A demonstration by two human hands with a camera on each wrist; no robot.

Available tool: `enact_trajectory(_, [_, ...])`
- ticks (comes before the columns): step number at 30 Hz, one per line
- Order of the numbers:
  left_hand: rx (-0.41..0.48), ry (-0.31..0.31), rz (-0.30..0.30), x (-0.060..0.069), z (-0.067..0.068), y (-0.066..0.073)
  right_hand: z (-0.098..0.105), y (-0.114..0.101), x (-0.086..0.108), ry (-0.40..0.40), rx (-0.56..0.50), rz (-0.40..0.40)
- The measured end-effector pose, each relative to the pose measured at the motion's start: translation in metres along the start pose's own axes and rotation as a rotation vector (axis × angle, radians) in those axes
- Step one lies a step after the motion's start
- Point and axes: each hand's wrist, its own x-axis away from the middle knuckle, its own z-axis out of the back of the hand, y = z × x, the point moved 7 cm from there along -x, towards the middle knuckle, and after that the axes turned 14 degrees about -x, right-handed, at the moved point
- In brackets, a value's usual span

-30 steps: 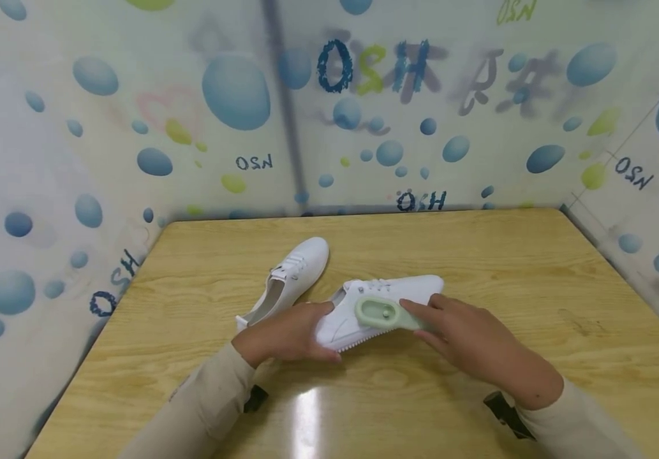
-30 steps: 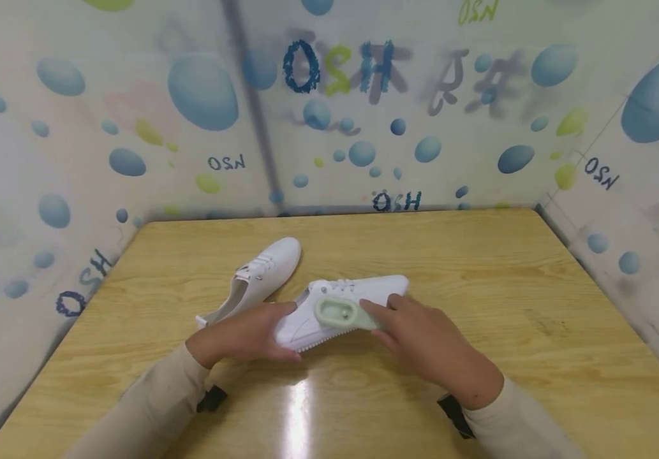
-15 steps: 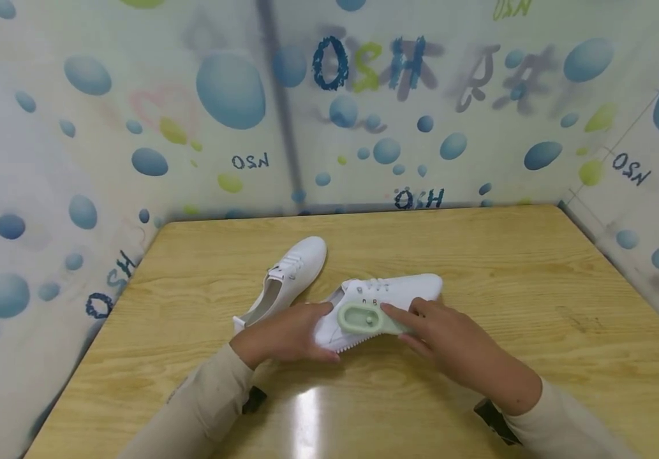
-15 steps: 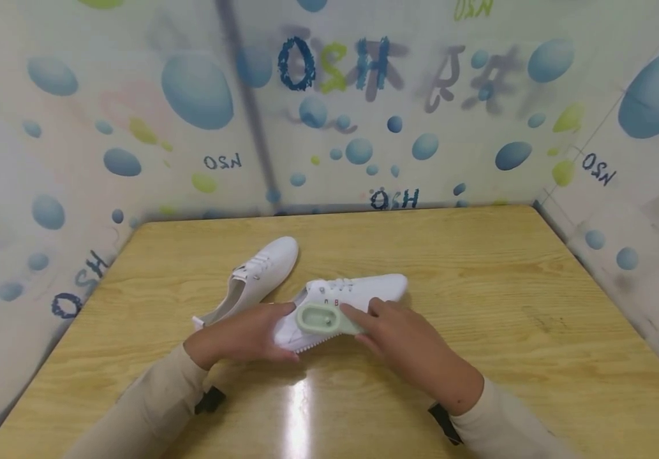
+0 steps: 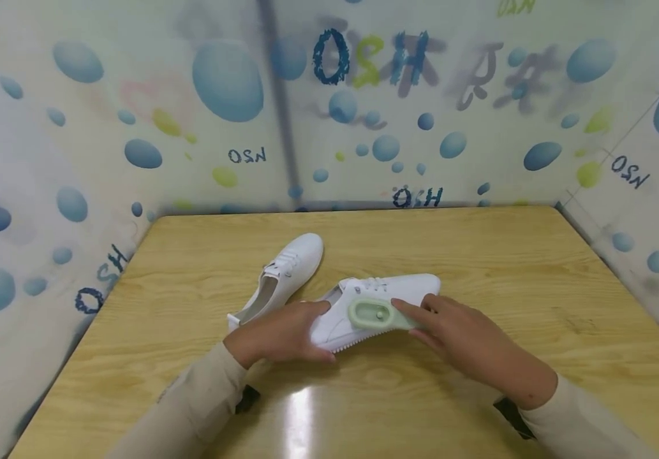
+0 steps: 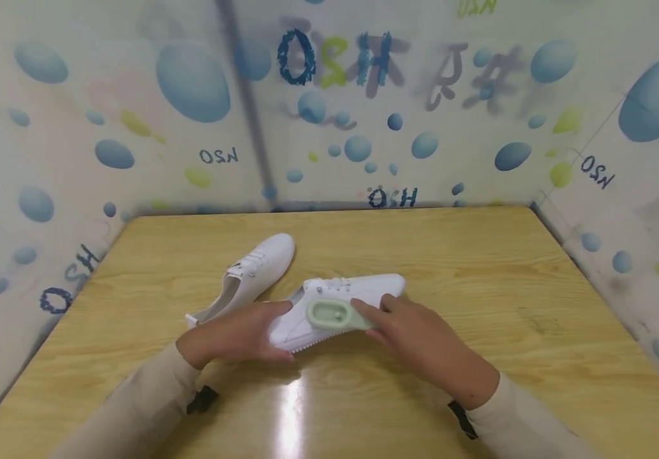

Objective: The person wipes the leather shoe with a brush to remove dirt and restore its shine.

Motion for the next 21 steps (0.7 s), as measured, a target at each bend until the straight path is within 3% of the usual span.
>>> enact_trajectory(12, [-0.027,0.001,-0.026,-0.002,0.0,0.005,-0.012,-0.009,-0.004,-0.029,-0.139,0.008])
enact_trajectory(21, [-0.057,0.001,-0.033,-0.001,-0.001,0.006,-0.009,-0.006,0.001,0.013,-0.089,-0.009])
